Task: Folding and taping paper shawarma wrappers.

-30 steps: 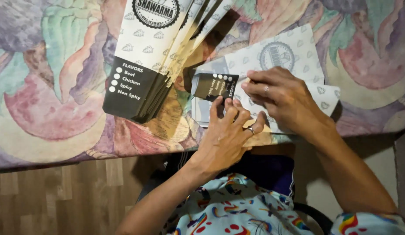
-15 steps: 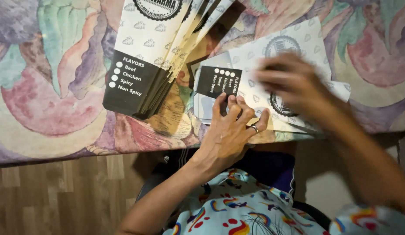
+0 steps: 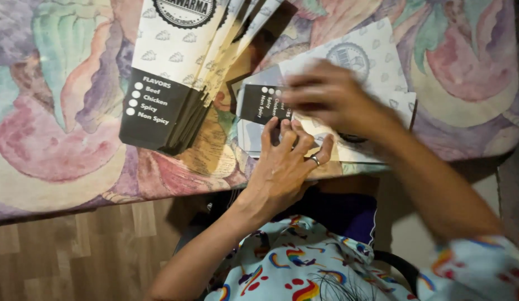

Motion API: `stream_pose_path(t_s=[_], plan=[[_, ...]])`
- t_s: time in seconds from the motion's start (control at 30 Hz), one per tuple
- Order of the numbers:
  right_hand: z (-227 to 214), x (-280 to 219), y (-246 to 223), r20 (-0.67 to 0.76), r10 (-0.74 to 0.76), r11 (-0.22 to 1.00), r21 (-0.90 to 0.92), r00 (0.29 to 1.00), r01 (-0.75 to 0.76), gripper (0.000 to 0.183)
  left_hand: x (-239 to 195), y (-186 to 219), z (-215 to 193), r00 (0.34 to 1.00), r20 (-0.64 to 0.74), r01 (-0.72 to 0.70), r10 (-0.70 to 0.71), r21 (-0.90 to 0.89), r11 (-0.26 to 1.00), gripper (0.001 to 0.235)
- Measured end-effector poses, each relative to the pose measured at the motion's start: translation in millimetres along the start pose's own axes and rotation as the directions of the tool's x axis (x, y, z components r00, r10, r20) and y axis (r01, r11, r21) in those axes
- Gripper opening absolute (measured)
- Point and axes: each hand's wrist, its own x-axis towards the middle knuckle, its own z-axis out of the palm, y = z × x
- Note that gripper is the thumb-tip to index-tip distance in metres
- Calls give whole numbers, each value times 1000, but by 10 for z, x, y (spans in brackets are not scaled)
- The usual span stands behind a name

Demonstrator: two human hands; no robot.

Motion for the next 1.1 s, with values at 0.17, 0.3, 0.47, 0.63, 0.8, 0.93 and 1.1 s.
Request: stream_pose_path(t_s=[0.17, 0.3, 0.47, 0.63, 0.8, 0.93, 1.1], plan=[[288, 592, -1, 74, -669, 720, -183, 740, 669, 36, 36, 8, -26, 999, 11, 36, -35, -62, 997, 48], [-126, -197, 600, -64, -555, 816, -235, 829, 528, 39, -11, 4, 33, 999, 43, 1, -3, 43, 999, 67], [-724, -1249, 1080, -319, -252, 947, -276, 914, 165, 33, 13, -12, -80, 998, 68, -20, 15, 73, 997, 91], [-570, -879, 880, -213, -352, 913, -293, 912, 284, 26, 17, 0, -76, 998, 66, -19, 12, 97, 995, 88], [-122, 22, 512, -2, -543, 821, -211, 840, 531, 31, 16, -9, -16, 1000, 25, -15, 12, 95, 995, 88], [119, 422, 288, 3, -611, 783, -147, 791, 605, 33, 21, -7, 24, 999, -43, -13, 20, 155, 988, 64], [-174, -11, 366, -21, -652, 756, -80, 758, 649, 24, 13, 4, 14, 1000, 4, -12, 11, 106, 994, 77]])
